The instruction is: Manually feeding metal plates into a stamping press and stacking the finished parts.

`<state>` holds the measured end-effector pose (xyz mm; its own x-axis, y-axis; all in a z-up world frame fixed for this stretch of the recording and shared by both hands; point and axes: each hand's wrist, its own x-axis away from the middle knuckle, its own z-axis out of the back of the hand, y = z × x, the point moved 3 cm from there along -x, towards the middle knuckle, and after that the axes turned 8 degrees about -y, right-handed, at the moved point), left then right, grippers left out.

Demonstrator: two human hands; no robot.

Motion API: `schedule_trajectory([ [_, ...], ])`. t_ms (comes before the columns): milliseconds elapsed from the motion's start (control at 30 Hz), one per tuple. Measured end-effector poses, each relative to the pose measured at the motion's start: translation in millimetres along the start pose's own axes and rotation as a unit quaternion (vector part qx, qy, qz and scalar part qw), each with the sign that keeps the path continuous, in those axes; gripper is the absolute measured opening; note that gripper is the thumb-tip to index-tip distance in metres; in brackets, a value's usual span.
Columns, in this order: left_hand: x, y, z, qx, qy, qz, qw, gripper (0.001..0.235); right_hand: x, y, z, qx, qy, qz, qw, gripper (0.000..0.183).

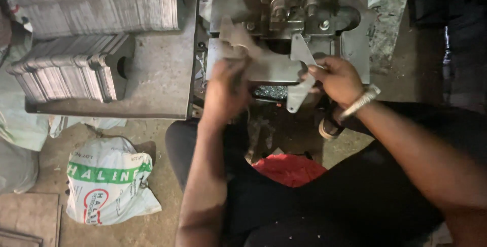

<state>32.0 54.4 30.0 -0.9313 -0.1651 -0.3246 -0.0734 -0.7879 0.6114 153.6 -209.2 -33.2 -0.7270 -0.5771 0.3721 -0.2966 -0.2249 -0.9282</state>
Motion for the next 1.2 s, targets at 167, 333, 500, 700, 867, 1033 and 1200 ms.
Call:
schedule_trajectory([
  [167,4.0,30.2,-54.9,0.072,-0.113,-0.142,0.981,0.032,31.9,-15.1,47.9,0.245,0.158,0.076,0.954,0.014],
  [333,1.7,36.0,-101.5,0.047,-0.076,-0.129,0.988,0.039,19.1,-25.6,99.3,0.119,0.214,0.080,0.966,0.016],
  [500,3.8,39.7,-104.3,0.027,-0.051,-0.103,0.993,0.042,-14.9,-21.8,139.5,0.132,0.254,0.079,0.955,0.017],
  [700,-1.5,34.4,-105.9,0.005,-0.078,-0.111,0.991,0.044,-55.7,-22.0,143.0,0.306,0.293,0.167,0.890,0.017],
  [867,2.6,37.0,-105.6,-0.041,-0.036,-0.151,0.987,0.040,-20.8,-49.6,93.9,0.506,0.384,0.265,0.725,0.012],
  [1033,4.4,42.3,-92.0,0.018,-0.023,-0.141,0.990,0.038,5.3,-37.1,49.2,0.320,0.321,0.168,0.875,0.021],
  [1200,8.0,45.5,-85.9,0.004,-0.020,-0.171,0.985,0.039,33.6,-45.3,-21.5,0.539,0.105,0.300,0.780,0.058],
])
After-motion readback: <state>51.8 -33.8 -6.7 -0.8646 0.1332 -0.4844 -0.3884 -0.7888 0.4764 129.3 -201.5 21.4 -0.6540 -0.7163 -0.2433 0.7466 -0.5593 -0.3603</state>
